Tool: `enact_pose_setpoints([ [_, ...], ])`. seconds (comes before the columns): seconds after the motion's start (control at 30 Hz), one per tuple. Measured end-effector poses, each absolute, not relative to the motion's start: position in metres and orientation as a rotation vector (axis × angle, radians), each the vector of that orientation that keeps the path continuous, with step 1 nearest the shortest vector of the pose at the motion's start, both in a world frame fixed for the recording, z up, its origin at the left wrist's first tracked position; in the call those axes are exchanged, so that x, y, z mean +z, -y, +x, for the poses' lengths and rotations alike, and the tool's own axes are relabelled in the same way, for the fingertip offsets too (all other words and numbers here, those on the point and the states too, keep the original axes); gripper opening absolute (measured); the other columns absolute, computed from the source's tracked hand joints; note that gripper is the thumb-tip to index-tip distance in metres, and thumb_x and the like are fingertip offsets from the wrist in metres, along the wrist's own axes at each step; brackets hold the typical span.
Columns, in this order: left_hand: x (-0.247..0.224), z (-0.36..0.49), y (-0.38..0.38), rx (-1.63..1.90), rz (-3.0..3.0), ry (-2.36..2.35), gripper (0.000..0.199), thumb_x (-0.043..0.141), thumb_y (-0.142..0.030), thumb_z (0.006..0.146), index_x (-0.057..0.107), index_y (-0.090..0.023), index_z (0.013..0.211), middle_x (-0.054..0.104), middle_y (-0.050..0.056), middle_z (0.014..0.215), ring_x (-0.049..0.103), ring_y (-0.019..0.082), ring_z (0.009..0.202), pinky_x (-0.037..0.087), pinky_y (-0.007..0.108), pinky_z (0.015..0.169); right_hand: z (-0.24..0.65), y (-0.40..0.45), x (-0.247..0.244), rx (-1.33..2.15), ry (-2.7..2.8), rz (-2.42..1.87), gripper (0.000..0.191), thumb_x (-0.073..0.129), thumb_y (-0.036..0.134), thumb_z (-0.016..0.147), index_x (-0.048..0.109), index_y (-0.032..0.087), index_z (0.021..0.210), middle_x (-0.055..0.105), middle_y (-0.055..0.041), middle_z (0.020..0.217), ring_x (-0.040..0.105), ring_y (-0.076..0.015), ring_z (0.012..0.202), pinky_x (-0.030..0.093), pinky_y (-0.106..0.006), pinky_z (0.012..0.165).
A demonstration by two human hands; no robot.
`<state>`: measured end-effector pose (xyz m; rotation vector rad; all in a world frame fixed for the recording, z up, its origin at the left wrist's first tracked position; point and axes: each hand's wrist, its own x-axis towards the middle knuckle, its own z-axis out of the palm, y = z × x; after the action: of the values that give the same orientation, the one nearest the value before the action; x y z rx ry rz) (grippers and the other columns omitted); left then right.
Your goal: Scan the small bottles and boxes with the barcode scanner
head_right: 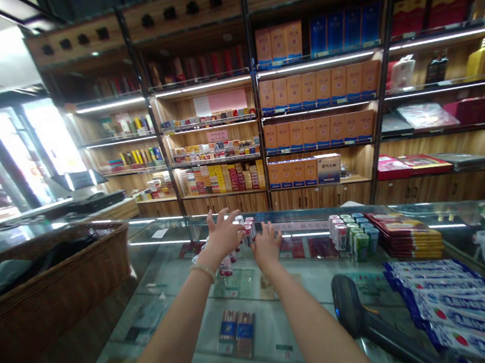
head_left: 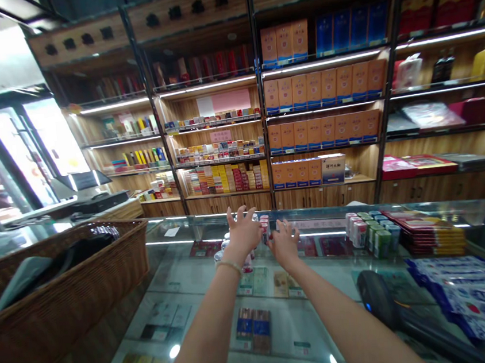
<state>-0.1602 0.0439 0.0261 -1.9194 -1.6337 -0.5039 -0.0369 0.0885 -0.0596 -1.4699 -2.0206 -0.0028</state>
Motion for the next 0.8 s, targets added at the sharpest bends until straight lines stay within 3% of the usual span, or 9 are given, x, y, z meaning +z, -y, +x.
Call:
enact_pose_setpoints([
  [0.53, 0.0315, -0.1593, -0.0434, -0.385, -1.92, 1.751, 0.022, 0.059, -0.031, 0.088, 0.077, -0.033, 0.099, 0.048, 0.003, 0.153, 0.036, 0.034, 0.143, 0.009, 0.072, 0.117, -0.0368, -0.092, -0.0621, -0.017, 2.04, -1.517, 0.026, 0.057, 0.031, 0.09, 0.071, 0.021, 0.109, 0.042, -0.0125, 0.156, 0.026, -0.0315, 0.146, 0.021, -0.056, 0.114],
  [0.67, 0.0321, -0.1616, -0.0451, -0.42, -1.887, 1.758, 0.032, 0.061, -0.035, 0.087, 0.071, -0.034, 0.117, 0.034, 0.006, 0.162, 0.03, 0.034, 0.147, 0.011, 0.07, 0.117, -0.0372, -0.0915, -0.0639, -0.025, 1.988, -1.575, 0.047, 0.057, 0.037, 0.09, 0.058, 0.018, 0.133, 0.031, -0.0171, 0.162, 0.017, -0.0337, 0.151, 0.018, -0.059, 0.115],
  [0.8, 0.0316, -0.1627, -0.0454, -0.393, -1.888, 1.747, 0.054, 0.063, -0.043, 0.087, 0.056, -0.035, 0.139, 0.028, 0.007, 0.165, 0.023, 0.036, 0.151, 0.008, 0.071, 0.118, -0.0379, -0.092, -0.0665, -0.026, 1.973, -1.629, 0.082, 0.059, 0.048, 0.089, 0.026, 0.015, 0.157, 0.009, -0.0209, 0.167, 0.004, -0.0356, 0.154, 0.012, -0.061, 0.117],
])
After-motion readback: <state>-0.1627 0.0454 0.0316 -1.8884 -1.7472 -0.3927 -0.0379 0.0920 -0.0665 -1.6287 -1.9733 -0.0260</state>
